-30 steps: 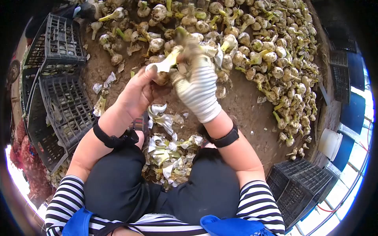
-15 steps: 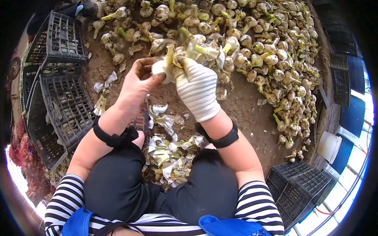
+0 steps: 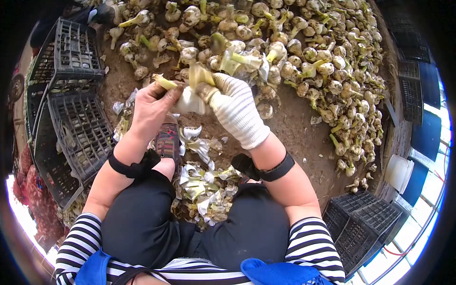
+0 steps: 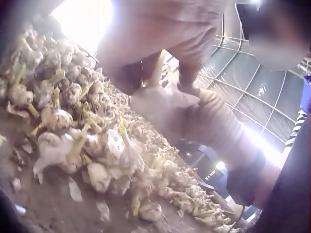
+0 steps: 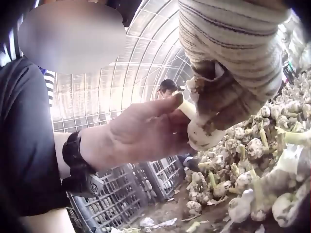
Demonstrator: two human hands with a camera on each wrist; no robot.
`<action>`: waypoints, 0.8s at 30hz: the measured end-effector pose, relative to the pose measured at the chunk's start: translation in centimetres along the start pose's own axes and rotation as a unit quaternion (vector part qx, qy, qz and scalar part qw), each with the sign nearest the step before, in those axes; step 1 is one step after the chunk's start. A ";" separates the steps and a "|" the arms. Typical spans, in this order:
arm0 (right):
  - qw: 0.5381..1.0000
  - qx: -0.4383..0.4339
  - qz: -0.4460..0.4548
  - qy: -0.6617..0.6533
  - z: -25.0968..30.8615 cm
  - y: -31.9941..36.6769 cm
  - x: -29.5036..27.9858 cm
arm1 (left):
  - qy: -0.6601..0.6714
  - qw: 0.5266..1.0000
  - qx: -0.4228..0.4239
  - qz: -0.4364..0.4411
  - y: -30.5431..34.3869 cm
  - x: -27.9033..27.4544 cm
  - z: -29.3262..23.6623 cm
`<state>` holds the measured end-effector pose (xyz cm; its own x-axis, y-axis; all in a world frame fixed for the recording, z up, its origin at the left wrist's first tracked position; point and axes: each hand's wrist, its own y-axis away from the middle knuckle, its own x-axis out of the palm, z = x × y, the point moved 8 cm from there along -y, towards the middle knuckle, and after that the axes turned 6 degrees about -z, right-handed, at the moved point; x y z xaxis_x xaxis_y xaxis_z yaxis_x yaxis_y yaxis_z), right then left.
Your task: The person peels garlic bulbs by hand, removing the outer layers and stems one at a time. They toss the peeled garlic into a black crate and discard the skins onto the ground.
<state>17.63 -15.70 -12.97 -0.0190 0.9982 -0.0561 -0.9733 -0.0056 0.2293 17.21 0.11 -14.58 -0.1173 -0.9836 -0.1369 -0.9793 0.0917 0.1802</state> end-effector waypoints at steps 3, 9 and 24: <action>0.990 -0.054 -0.081 0.100 -2.9 -2.4 -1.8 | 0.098 0.995 0.010 -0.017 0.0 -0.4 -0.4; 0.944 -0.136 -0.059 0.294 -3.6 -1.8 -0.6 | 0.335 0.933 -0.092 -0.097 0.2 -2.6 1.9; 0.868 -0.327 -0.071 0.367 6.9 1.7 4.2 | -0.064 0.960 0.201 -0.183 1.7 -4.7 -5.3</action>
<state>17.48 -11.08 -6.13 0.2053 0.6868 -0.6972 -0.8944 -0.1576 -0.4186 16.94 4.07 -8.45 0.2536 -0.9364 -0.2426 -0.9401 -0.1795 -0.2898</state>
